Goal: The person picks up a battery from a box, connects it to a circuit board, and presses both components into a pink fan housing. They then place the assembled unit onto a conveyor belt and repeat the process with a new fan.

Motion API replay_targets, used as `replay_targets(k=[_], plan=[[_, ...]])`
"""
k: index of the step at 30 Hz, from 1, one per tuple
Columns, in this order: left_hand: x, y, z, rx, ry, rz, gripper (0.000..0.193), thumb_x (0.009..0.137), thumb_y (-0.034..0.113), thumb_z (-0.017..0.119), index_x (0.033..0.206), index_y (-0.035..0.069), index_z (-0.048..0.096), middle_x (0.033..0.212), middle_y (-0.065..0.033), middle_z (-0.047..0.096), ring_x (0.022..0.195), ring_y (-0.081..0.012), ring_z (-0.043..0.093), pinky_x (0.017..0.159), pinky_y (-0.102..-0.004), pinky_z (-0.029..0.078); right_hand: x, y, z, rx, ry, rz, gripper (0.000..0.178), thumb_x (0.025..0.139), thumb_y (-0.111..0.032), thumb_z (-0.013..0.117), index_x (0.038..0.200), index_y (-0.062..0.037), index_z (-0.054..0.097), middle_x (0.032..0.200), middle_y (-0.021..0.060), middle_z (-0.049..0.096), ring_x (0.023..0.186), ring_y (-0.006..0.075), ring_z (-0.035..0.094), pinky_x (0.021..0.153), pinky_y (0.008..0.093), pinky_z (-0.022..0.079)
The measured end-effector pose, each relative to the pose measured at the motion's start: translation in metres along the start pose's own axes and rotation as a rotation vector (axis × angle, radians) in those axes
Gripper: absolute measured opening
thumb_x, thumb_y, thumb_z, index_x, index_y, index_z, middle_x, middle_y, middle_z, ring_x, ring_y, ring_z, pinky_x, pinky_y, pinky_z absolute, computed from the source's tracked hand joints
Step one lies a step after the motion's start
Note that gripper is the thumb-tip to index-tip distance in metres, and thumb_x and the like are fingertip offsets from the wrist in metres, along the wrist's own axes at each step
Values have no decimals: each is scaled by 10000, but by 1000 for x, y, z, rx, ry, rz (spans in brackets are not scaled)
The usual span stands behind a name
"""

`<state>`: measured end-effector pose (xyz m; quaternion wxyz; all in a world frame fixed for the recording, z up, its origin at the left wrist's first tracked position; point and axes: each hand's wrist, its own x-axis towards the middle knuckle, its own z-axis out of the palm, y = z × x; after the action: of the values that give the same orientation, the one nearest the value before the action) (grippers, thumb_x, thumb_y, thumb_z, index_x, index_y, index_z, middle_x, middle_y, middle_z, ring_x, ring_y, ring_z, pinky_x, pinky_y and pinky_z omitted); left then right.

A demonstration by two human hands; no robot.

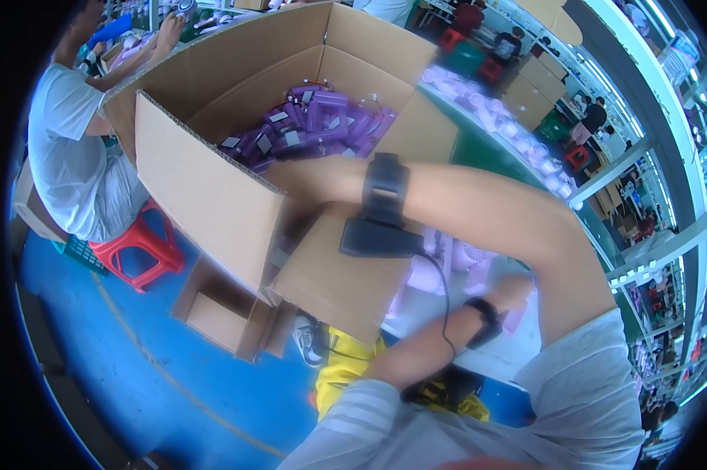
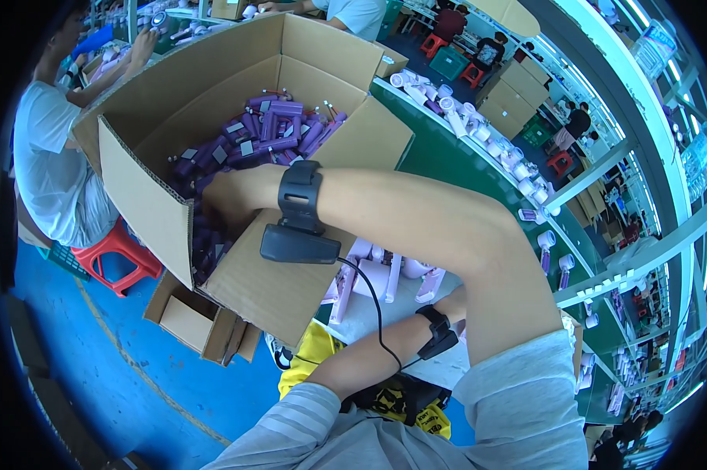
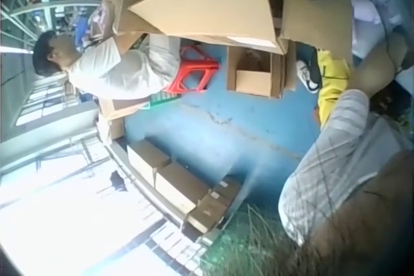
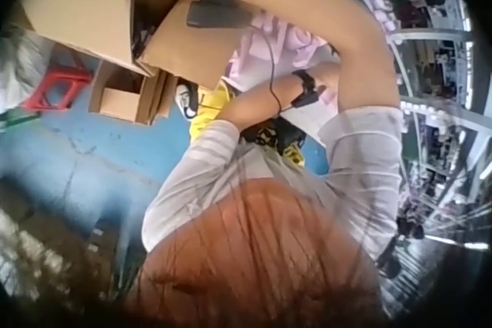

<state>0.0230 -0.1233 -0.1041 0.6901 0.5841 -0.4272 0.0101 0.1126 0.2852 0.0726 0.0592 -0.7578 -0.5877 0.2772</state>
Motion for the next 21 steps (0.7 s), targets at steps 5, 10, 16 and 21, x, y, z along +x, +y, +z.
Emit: replay_targets(k=[5, 10, 16, 21], plan=[[9, 27, -5, 278, -94, -165, 176, 699, 91, 703, 868, 44, 692, 874, -173, 671, 864, -349, 653, 756, -457, 511, -21, 5, -13, 110, 142, -92, 404, 660, -180, 775, 1057, -124, 722, 1018, 126, 707, 969, 302, 668, 816, 386, 528], [6, 73, -39, 392, -316, -198, 233, 780, 121, 669, 1004, 54, 658, 989, -199, 667, 930, -363, 648, 815, -462, 512, -43, 6, -54, -92, 345, -79, 357, 703, -120, 770, 1030, -14, 675, 902, 109, 688, 811, 232, 651, 747, 343, 515], [3, 87, -49, 356, -279, -222, 107, 760, 115, 679, 844, 50, 677, 903, -191, 677, 880, -362, 662, 782, -474, 522, -86, -15, -101, 44, 533, -53, 308, 704, -136, 798, 964, -54, 654, 888, 19, 633, 786, 110, 597, 723, 264, 503], [-1, 99, -64, 335, -232, -235, 112, 752, 130, 686, 835, 55, 680, 879, -176, 683, 856, -361, 666, 762, -467, 526, -147, -65, -141, -5, 672, -34, 349, 723, -167, 799, 1010, -30, 656, 915, 22, 614, 828, 116, 570, 760, 265, 464]])
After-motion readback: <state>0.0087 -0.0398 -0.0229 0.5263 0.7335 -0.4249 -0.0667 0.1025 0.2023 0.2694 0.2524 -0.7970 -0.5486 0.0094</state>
